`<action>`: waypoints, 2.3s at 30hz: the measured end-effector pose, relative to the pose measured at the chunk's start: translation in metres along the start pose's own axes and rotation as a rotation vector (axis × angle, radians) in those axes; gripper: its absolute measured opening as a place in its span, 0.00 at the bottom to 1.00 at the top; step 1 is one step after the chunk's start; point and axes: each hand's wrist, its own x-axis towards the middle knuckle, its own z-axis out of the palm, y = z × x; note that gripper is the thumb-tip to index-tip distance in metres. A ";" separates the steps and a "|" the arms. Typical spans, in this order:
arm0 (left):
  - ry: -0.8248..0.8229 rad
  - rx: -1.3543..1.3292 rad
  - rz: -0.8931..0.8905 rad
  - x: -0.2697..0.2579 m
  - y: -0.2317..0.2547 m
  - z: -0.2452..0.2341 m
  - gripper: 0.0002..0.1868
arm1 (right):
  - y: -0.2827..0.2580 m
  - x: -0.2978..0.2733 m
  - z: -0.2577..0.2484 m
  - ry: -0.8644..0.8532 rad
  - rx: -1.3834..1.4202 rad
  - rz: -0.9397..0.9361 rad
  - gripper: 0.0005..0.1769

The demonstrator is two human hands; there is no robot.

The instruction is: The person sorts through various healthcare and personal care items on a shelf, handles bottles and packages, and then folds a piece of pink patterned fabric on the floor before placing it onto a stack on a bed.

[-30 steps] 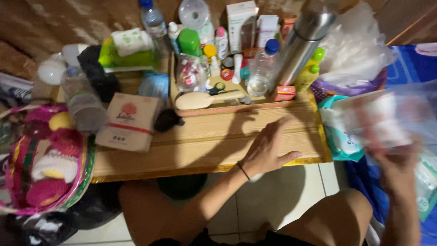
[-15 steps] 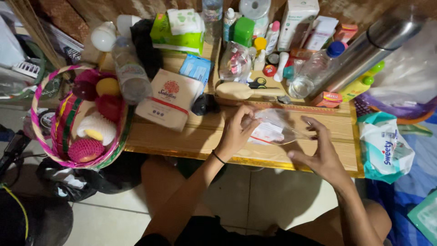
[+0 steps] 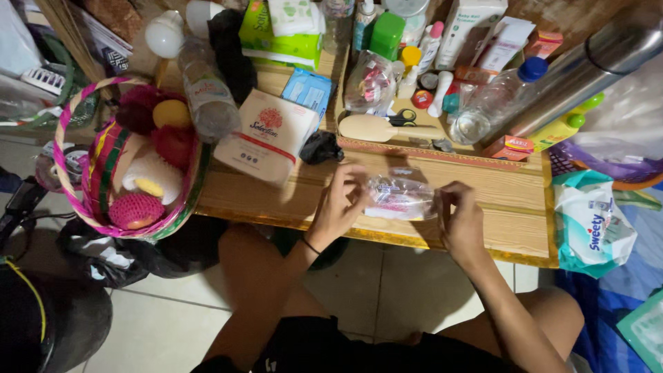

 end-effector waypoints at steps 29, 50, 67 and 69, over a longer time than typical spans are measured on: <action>0.261 1.699 0.095 -0.007 0.004 -0.133 0.35 | -0.015 0.002 -0.002 -0.368 -0.259 -0.163 0.22; 0.151 1.479 0.309 0.090 -0.026 -0.137 0.37 | -0.010 -0.009 0.005 -0.323 -0.178 0.055 0.25; 0.183 1.196 0.258 0.049 -0.035 -0.104 0.26 | -0.002 -0.013 0.016 -0.258 -0.182 0.036 0.27; 0.111 1.136 0.216 0.037 -0.039 -0.097 0.25 | -0.001 -0.014 0.018 -0.263 -0.230 0.115 0.28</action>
